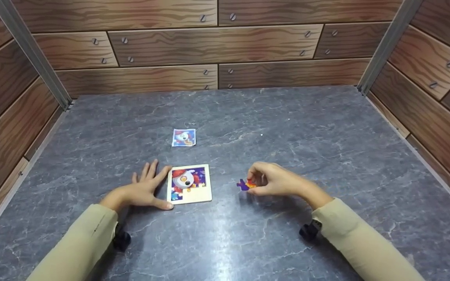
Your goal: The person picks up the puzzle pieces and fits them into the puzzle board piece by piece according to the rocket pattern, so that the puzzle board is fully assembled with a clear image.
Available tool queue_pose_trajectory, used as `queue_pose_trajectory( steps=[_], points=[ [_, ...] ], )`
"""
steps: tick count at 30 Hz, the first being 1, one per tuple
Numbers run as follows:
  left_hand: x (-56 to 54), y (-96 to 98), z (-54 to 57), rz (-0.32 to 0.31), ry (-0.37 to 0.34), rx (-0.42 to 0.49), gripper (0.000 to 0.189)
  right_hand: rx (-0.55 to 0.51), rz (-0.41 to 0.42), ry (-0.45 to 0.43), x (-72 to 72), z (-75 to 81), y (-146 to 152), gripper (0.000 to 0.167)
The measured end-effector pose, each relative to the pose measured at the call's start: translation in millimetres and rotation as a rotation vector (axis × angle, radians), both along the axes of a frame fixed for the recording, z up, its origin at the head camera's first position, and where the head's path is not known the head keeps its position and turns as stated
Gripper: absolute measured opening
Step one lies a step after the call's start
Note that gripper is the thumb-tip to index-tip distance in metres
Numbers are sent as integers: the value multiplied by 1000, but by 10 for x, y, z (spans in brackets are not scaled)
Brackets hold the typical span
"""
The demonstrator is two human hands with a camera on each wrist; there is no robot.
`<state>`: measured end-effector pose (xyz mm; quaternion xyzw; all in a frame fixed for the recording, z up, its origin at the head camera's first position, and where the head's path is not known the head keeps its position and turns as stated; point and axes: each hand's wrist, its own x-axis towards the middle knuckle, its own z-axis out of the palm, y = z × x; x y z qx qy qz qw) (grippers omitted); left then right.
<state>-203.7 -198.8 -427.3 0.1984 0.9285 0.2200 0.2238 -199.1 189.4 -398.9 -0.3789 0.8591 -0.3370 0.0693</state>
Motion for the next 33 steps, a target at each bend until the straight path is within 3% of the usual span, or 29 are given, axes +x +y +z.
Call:
queue_pose_trajectory(
  steps=[21,33],
  points=[
    [3,1,-9,4,7,-5,116,57,28,-39,-53,43,-693,27],
    [-9,1,0,1,5,-10,117,134,65,-8,-104,37,-1066,27]
  ],
)
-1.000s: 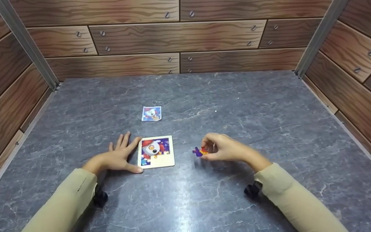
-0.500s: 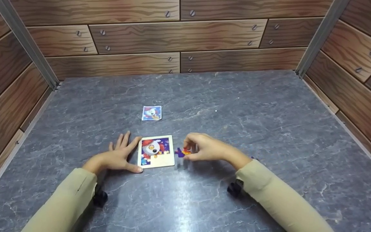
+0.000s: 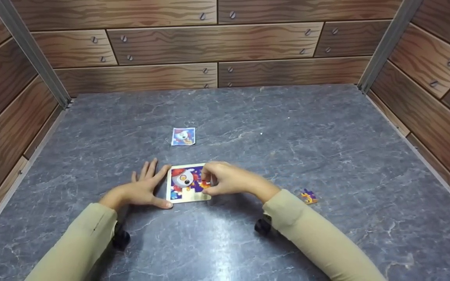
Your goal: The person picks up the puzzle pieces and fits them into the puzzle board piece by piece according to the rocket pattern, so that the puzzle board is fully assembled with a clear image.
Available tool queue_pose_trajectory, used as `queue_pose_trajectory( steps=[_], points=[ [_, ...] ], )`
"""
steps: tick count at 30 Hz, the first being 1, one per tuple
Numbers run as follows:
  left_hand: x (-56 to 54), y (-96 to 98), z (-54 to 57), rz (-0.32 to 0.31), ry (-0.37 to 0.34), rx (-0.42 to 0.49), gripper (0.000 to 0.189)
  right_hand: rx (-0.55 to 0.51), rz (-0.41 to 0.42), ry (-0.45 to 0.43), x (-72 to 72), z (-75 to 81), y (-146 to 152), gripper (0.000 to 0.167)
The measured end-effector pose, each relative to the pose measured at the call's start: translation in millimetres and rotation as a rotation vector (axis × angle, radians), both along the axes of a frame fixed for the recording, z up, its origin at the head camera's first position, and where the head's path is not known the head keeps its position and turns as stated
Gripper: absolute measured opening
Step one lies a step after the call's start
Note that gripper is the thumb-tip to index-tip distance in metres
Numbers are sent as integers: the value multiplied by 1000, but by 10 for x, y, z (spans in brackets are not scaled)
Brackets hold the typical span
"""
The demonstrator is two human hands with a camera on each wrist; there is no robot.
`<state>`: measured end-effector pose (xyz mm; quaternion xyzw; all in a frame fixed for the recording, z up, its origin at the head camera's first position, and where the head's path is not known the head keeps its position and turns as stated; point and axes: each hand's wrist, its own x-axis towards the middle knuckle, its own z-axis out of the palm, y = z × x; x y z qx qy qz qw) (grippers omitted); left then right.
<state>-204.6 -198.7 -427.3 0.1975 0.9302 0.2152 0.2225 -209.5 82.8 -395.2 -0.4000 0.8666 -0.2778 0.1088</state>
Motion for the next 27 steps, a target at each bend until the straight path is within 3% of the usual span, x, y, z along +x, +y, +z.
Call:
queue_pose_trajectory(
  steps=[12,27],
  points=[
    [19,1,6,-2,5,-2,116,75,19,39,-59,-101,-272,25],
    [19,-9,2,-8,15,17,115,149,28,50,-97,-178,-391,24]
  ],
)
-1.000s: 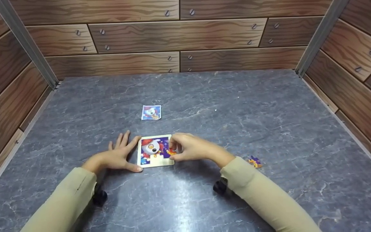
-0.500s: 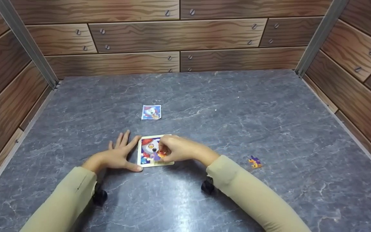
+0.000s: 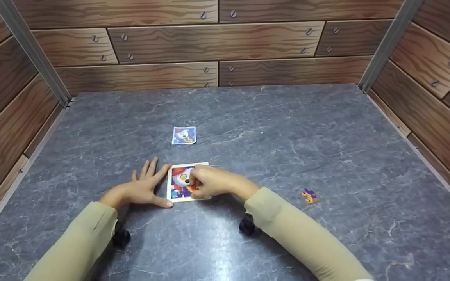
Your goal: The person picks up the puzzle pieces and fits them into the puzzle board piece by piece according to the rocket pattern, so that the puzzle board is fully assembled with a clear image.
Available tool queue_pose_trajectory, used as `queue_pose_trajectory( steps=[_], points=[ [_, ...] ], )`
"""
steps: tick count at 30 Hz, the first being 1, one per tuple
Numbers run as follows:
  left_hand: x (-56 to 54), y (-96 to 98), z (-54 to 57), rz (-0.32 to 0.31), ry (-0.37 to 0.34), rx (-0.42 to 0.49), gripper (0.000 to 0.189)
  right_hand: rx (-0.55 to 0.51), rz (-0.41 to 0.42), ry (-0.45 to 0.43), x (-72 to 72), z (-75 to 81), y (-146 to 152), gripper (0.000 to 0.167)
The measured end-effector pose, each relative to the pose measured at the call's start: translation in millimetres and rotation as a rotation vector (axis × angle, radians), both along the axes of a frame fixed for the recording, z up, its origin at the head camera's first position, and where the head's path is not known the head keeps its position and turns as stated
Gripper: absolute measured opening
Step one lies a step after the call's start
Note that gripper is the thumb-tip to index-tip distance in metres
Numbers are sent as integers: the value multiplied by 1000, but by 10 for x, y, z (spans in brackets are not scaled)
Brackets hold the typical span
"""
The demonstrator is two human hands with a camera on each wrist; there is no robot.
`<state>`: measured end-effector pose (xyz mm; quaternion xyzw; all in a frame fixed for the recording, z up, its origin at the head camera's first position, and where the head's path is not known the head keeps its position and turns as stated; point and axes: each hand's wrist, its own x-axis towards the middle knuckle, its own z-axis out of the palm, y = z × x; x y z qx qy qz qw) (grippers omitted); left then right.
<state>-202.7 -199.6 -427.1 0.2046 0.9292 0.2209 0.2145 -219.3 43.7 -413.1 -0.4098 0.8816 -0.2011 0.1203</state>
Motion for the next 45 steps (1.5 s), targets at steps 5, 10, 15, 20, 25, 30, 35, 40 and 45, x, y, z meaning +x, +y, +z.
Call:
queue_pose_trajectory(
  steps=[5,10,15,20,25,30,35,40,45],
  points=[
    [-4,0,-4,-1,1,-7,116,5,-13,-7,4,-2,-8,24],
    [2,2,-12,1,-9,3,116,1,-33,-11,10,-14,-19,24],
    [6,3,-22,2,-11,5,115,-29,-56,-40,16,-31,-16,24],
    [4,-4,-25,-2,-3,6,115,-55,-49,-61,9,-42,-4,21],
    [2,2,-21,-3,-5,2,115,-52,-5,-44,-7,-49,-1,25],
    [0,6,-21,-5,-6,-4,115,-34,39,-20,-8,-47,6,30],
    [-8,12,-15,-1,-8,0,115,-37,36,2,2,-55,25,31],
    [-12,21,-17,3,-15,-4,115,-40,36,11,20,-48,38,29],
    [-8,11,-16,6,-18,-6,115,28,37,57,51,-14,27,26]
  ],
)
